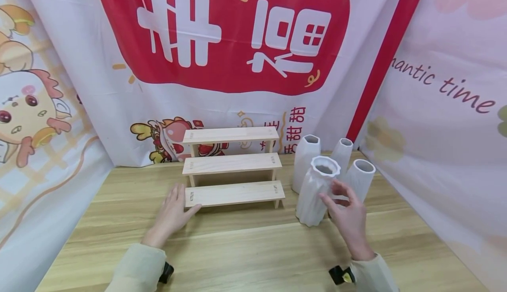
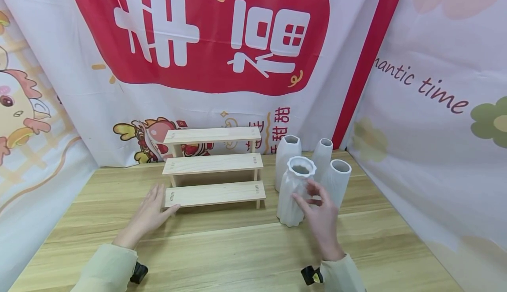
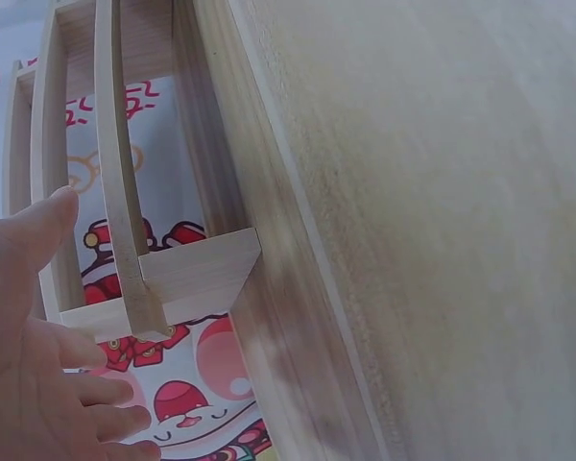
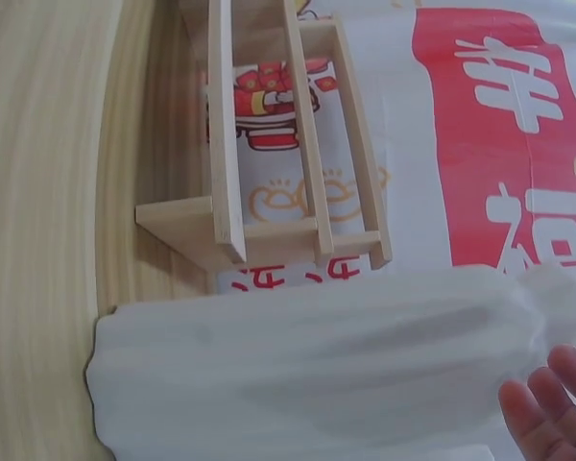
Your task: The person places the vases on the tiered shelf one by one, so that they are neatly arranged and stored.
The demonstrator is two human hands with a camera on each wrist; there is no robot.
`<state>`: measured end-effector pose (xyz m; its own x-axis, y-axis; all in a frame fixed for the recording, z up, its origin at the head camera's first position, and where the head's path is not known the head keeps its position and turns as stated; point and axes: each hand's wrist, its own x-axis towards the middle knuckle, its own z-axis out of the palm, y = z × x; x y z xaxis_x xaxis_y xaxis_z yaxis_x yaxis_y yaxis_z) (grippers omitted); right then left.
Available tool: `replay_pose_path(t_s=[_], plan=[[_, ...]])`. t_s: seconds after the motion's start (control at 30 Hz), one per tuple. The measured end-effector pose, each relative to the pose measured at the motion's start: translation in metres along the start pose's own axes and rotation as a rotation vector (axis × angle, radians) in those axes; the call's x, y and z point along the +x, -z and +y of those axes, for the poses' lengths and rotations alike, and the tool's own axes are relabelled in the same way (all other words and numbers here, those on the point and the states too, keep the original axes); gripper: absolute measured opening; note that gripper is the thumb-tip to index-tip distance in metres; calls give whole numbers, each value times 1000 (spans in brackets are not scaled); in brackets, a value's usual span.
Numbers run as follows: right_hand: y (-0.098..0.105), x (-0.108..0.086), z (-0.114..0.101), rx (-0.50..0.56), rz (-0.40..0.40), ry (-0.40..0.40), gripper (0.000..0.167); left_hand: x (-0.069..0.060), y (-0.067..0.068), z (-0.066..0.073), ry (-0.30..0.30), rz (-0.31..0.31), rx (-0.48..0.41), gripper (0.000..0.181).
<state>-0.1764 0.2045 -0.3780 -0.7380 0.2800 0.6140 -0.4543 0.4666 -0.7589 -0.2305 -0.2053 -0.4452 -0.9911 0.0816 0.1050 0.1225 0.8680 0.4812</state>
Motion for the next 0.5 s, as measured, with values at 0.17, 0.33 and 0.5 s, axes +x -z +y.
replay_pose_path(t_s=[0.17,0.33,0.5], plan=[[3,3,18,-9,32,-34,42,0,-2,-2,-9,5,7,88],[4,4,30,7,46,-44,47,1,-3,-2,-9,8,17,88],[5,6,16,21,25,-96,51,1,-3,-1,-6,10,28,85]])
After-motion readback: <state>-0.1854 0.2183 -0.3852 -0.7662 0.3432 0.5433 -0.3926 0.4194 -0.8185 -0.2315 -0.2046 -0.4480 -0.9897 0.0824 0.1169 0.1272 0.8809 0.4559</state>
